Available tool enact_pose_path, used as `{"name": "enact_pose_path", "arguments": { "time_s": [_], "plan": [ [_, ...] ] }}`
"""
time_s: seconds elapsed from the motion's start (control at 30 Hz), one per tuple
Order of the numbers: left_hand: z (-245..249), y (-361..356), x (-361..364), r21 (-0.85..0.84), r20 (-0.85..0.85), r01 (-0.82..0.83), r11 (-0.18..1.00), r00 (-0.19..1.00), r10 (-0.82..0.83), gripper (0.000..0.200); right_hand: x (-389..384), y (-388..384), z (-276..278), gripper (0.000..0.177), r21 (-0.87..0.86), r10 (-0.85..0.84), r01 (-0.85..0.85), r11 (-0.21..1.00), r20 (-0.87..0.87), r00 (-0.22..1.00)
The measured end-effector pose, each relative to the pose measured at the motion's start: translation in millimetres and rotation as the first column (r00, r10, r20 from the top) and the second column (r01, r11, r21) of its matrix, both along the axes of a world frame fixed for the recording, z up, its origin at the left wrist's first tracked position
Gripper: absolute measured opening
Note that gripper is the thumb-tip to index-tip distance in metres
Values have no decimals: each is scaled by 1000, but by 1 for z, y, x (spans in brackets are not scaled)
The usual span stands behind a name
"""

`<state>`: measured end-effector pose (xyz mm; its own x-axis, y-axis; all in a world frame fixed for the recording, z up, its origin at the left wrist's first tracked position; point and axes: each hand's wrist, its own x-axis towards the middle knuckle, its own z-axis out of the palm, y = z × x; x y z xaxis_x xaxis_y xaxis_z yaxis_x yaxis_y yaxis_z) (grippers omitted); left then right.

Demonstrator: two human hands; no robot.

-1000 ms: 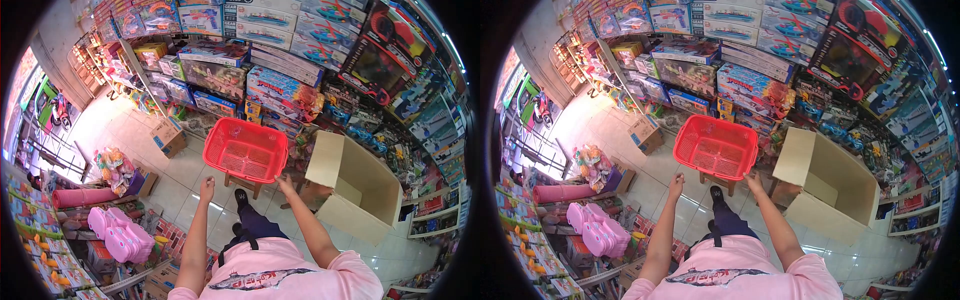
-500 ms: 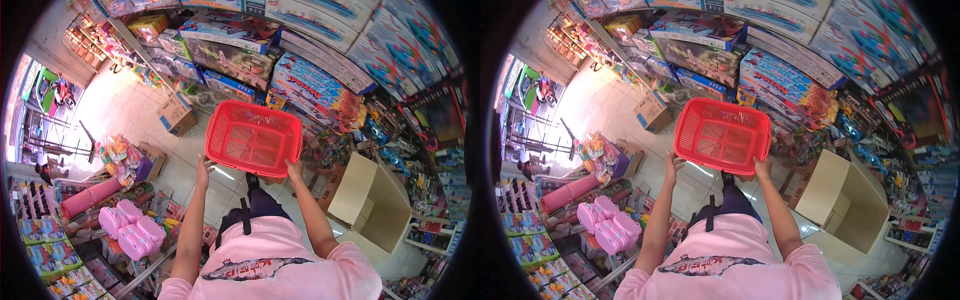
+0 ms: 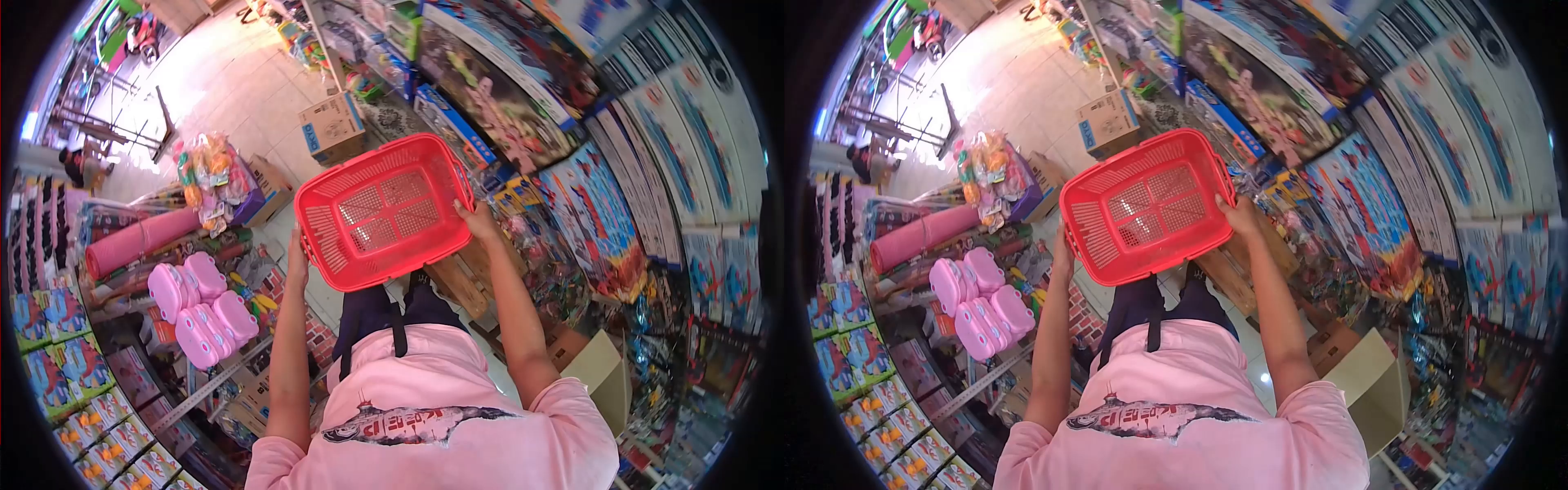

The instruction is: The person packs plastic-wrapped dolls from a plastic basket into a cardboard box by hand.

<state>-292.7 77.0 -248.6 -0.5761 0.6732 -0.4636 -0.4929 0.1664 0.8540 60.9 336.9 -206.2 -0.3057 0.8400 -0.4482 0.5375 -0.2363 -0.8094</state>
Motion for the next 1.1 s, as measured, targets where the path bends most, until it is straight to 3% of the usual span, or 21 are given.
{"name": "enact_pose_path", "arguments": {
  "time_s": [0.03,0.1,0.17,0.2,0.27,0.33,0.4,0.43,0.5,0.53,0.57,0.63,0.7,0.77,0.83,0.9,0.97,1.1],
  "plan": [
    [4,-1,-11,1,7,-21,1000,1000,21,66,-19,13,-4,39,-8,73,-73,997,-22,997],
    [18,0,-38,-70,-137,-61,996,989,51,58,-64,32,4,39,54,119,-118,992,-20,993],
    [15,0,-68,-8,-90,-110,994,990,109,49,-115,49,38,40,93,258,-264,960,76,963],
    [14,0,-82,-18,-146,-99,995,985,96,47,-138,66,29,43,115,371,-393,912,176,912],
    [0,-1,-114,-21,-193,-99,995,977,93,45,-190,79,30,44,209,385,-410,888,153,910],
    [-31,-4,-140,-59,-209,-258,964,948,240,36,-242,89,30,44,297,404,-423,856,127,906],
    [-59,-6,-157,-40,-128,-344,938,933,337,33,-283,95,25,55,232,306,-291,928,-31,952],
    [-64,-6,-164,-21,-59,-419,908,907,417,29,-301,95,21,55,225,316,-304,926,-20,949],
    [-74,-2,-174,-59,-86,-456,888,888,451,27,-333,90,11,68,19,113,-114,993,-357,927],
    [-78,1,-175,-92,-121,-484,870,873,472,26,-345,81,20,79,10,177,-182,983,-286,942],
    [-82,2,-177,-112,-110,-494,862,868,484,26,-350,72,-8,79,-6,187,-196,981,-270,944],
    [-87,11,-179,-255,-132,-412,875,911,391,28,-361,51,-58,74,22,242,-241,970,-50,969],
    [-76,30,-176,-228,-76,-469,853,882,464,30,-368,20,-62,71,-90,326,-336,938,-105,939],
    [-80,41,-181,-306,-106,-454,836,890,444,32,-376,16,-71,67,-202,393,-423,884,-173,903],
    [-83,51,-190,-293,-85,-447,845,893,443,32,-381,23,-84,60,-105,405,-394,913,118,907],
    [-77,63,-202,-286,-65,-438,852,896,439,32,-383,40,-119,56,-88,360,-355,931,50,932],
    [-72,82,-218,-231,-18,-351,907,934,357,38,-396,67,-126,52,-191,272,-307,932,-187,944],
    [-80,127,-244,-307,-47,-322,896,945,323,47,-427,132,-149,52,-315,308,-358,879,-197,931]
  ]
}}
